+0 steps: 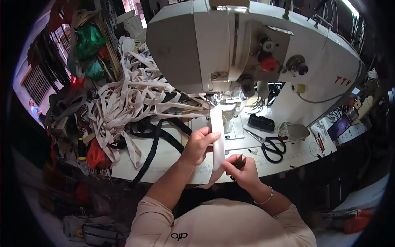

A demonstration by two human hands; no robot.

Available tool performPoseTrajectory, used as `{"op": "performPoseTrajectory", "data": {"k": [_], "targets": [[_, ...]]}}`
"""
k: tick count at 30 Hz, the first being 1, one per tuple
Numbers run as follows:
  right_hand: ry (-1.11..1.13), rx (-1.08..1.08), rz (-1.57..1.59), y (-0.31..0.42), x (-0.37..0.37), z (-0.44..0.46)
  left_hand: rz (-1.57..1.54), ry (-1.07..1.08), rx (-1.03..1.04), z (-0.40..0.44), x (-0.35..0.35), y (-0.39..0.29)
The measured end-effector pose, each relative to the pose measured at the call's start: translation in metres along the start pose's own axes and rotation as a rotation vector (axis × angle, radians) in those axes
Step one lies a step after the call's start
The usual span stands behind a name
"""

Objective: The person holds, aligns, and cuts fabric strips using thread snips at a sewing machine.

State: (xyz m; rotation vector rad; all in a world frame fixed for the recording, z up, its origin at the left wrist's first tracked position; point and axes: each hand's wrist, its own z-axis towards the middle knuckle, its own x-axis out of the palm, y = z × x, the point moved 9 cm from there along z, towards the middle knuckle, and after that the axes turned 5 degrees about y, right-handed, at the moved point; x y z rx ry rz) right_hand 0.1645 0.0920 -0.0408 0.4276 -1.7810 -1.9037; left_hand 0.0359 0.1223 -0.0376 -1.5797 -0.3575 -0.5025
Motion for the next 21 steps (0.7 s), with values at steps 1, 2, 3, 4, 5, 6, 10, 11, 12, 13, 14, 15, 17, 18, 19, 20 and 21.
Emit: {"op": "performPoseTrajectory", "data": {"k": [1, 2, 3, 4, 5, 6, 10, 11, 12, 13, 14, 15, 17, 18, 19, 20, 21], "targets": [[0.004, 0.0, 0.022, 0.003, 0.0, 0.0, 0.015, 0.008, 0.009, 0.0, 0.002, 0.0], [0.008, 0.002, 0.043, 0.005, 0.0, -0.001, 0.028, 0.015, 0.016, 0.0, 0.004, 0.001], [0.013, 0.006, 0.065, 0.006, 0.0, -0.001, 0.041, 0.019, 0.022, -0.001, 0.005, 0.003], [0.02, 0.009, 0.09, 0.007, 0.0, 0.001, 0.056, 0.022, 0.029, 0.0, 0.005, 0.002], [0.027, 0.005, 0.086, 0.007, 0.001, 0.006, 0.056, 0.02, 0.038, 0.003, 0.004, -0.001], [0.025, 0.004, 0.085, 0.007, 0.0, 0.01, 0.059, 0.016, 0.048, 0.006, 0.002, -0.003], [0.015, 0.011, 0.086, 0.001, -0.004, 0.022, 0.06, 0.001, 0.071, 0.014, -0.003, -0.008], [0.018, 0.022, 0.082, 0.0, -0.004, 0.025, 0.058, -0.012, 0.072, 0.016, -0.004, -0.011], [0.018, 0.032, 0.078, 0.0, -0.005, 0.028, 0.057, -0.024, 0.072, 0.018, -0.004, -0.015], [0.016, 0.041, 0.074, 0.001, -0.007, 0.032, 0.056, -0.034, 0.072, 0.02, -0.004, -0.017], [0.014, 0.052, 0.071, 0.001, -0.008, 0.035, 0.055, -0.044, 0.07, 0.023, -0.004, -0.019], [0.012, 0.052, 0.071, 0.001, -0.009, 0.037, 0.054, -0.043, 0.068, 0.025, -0.004, -0.019], [0.011, 0.042, 0.079, 0.001, -0.01, 0.043, 0.073, -0.054, 0.093, 0.03, -0.006, -0.021], [0.013, 0.037, 0.083, 0.002, -0.009, 0.046, 0.082, -0.061, 0.106, 0.031, -0.008, -0.021], [0.014, 0.031, 0.087, 0.003, -0.009, 0.049, 0.092, -0.067, 0.12, 0.032, -0.01, -0.022], [0.016, 0.031, 0.087, 0.004, -0.008, 0.052, 0.092, -0.069, 0.121, 0.033, -0.011, -0.022], [0.007, 0.027, 0.1, 0.005, -0.007, 0.055, 0.099, -0.066, 0.124, 0.034, -0.012, -0.023]]}}
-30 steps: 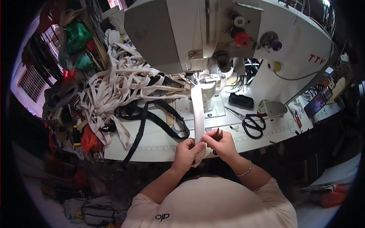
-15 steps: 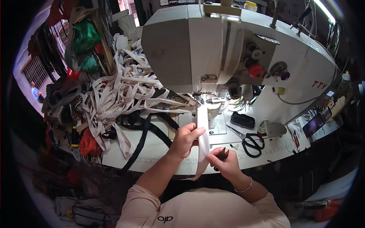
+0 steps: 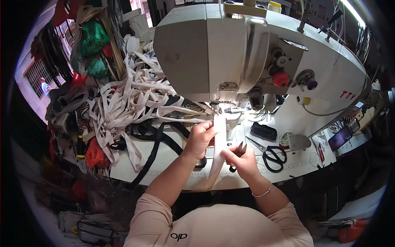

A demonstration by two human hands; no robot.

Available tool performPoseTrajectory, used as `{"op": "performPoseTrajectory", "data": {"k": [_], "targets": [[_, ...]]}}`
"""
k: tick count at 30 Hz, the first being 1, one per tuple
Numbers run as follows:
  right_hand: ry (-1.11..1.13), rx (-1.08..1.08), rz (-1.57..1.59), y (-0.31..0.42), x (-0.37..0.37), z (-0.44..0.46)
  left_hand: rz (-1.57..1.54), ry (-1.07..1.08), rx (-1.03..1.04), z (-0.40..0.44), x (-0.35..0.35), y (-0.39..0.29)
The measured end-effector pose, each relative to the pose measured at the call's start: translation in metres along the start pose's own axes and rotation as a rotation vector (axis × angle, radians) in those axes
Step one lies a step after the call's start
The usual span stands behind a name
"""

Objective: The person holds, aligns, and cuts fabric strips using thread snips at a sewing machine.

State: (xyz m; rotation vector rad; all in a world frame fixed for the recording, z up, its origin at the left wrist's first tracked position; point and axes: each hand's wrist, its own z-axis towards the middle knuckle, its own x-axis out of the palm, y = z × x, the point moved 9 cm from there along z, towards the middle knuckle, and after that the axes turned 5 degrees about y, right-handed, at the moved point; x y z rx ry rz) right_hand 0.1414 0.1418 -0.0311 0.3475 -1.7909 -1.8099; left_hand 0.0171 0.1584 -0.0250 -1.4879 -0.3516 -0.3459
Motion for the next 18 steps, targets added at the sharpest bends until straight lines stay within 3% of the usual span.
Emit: {"op": "performPoseTrajectory", "data": {"k": [14, 18], "targets": [[-0.017, -0.036, 0.144, 0.011, -0.003, 0.032, 0.096, -0.03, 0.071, 0.001, 0.0, -0.007], [-0.01, 0.019, 0.052, -0.002, -0.002, 0.018, 0.344, 0.003, 0.197, -0.006, -0.01, 0.0]]}}
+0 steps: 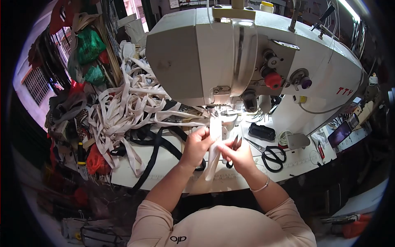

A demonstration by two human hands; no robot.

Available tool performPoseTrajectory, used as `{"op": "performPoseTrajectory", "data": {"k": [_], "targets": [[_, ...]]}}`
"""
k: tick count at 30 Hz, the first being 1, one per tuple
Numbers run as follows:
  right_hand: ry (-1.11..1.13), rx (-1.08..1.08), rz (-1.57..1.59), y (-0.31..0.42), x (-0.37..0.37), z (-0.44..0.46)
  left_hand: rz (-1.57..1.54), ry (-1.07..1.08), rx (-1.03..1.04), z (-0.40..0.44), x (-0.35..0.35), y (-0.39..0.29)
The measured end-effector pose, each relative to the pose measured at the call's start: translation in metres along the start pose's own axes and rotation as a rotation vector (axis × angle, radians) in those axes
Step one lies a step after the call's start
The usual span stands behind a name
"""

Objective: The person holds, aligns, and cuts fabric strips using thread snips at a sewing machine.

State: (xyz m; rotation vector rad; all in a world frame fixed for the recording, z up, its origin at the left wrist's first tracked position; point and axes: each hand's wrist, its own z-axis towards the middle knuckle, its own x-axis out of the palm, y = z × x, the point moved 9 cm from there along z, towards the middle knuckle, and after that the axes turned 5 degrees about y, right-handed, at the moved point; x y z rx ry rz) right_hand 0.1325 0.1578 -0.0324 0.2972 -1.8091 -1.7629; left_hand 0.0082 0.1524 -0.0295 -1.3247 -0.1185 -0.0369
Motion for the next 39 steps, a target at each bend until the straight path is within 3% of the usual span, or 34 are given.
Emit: {"op": "performPoseTrajectory", "data": {"k": [6, 10, 23, 25, 27, 31, 35, 39], "targets": [[-0.039, 0.012, 0.069, -0.012, -0.004, -0.025, -0.145, 0.043, -0.147, -0.024, 0.018, 0.004], [-0.013, -0.063, 0.039, 0.005, -0.004, -0.031, -0.533, 0.049, -0.225, -0.028, 0.029, 0.001], [-0.003, 0.019, 0.064, -0.017, -0.006, -0.018, -0.319, 0.062, -0.222, -0.023, 0.024, 0.003], [0.012, 0.054, 0.027, -0.026, -0.007, -0.021, -0.062, -0.051, -0.261, -0.048, 0.013, 0.011], [0.002, 0.062, 0.028, -0.026, -0.01, -0.022, 0.118, -0.002, -0.231, -0.075, 0.012, 0.017], [-0.031, 0.127, 0.055, -0.042, -0.01, -0.036, 0.303, -0.113, -0.199, -0.142, 0.013, 0.039], [0.02, 0.118, 0.134, -0.055, 0.001, -0.042, 0.845, -0.215, 0.22, -0.187, 0.019, 0.012], [-0.039, 0.037, 0.012, -0.048, 0.015, -0.06, 0.944, -0.068, 0.336, -0.197, 0.043, 0.008]]}}
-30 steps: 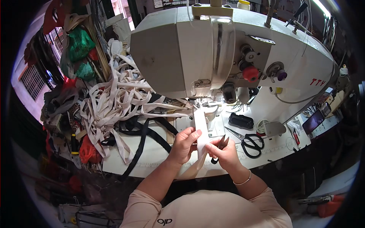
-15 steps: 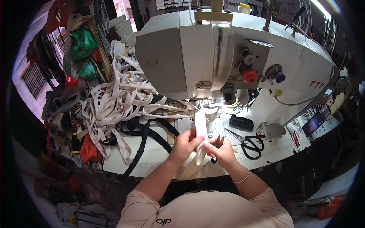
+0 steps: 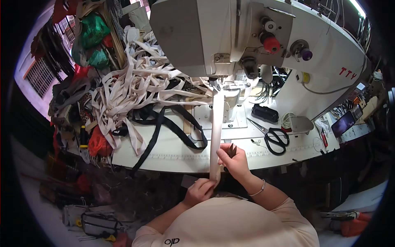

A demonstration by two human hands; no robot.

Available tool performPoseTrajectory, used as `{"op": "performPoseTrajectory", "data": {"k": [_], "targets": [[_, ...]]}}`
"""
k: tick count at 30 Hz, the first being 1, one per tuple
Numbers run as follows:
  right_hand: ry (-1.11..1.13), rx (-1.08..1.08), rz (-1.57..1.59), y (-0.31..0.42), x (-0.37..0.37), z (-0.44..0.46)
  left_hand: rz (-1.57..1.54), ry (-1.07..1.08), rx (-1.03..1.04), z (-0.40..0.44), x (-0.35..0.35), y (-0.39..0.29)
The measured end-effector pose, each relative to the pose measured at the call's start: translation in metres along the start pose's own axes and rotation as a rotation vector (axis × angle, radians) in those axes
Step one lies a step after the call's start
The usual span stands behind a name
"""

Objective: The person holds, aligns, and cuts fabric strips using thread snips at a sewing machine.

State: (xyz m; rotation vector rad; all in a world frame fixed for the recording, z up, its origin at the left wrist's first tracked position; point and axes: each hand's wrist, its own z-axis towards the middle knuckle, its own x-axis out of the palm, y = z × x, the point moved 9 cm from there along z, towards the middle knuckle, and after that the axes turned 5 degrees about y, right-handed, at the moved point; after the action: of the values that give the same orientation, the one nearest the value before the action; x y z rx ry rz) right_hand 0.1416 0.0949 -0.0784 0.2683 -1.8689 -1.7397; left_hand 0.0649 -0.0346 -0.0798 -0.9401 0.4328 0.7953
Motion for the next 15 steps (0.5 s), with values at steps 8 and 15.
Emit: {"op": "performPoseTrajectory", "data": {"k": [8, 15], "targets": [[-0.029, 0.007, -0.093, -0.01, -0.02, -0.01, -0.202, 0.096, -0.041, 0.024, 0.0, -0.002], [-0.016, -0.002, -0.101, -0.01, -0.019, -0.015, -1.041, 0.027, -0.51, 0.153, 0.002, 0.062]]}}
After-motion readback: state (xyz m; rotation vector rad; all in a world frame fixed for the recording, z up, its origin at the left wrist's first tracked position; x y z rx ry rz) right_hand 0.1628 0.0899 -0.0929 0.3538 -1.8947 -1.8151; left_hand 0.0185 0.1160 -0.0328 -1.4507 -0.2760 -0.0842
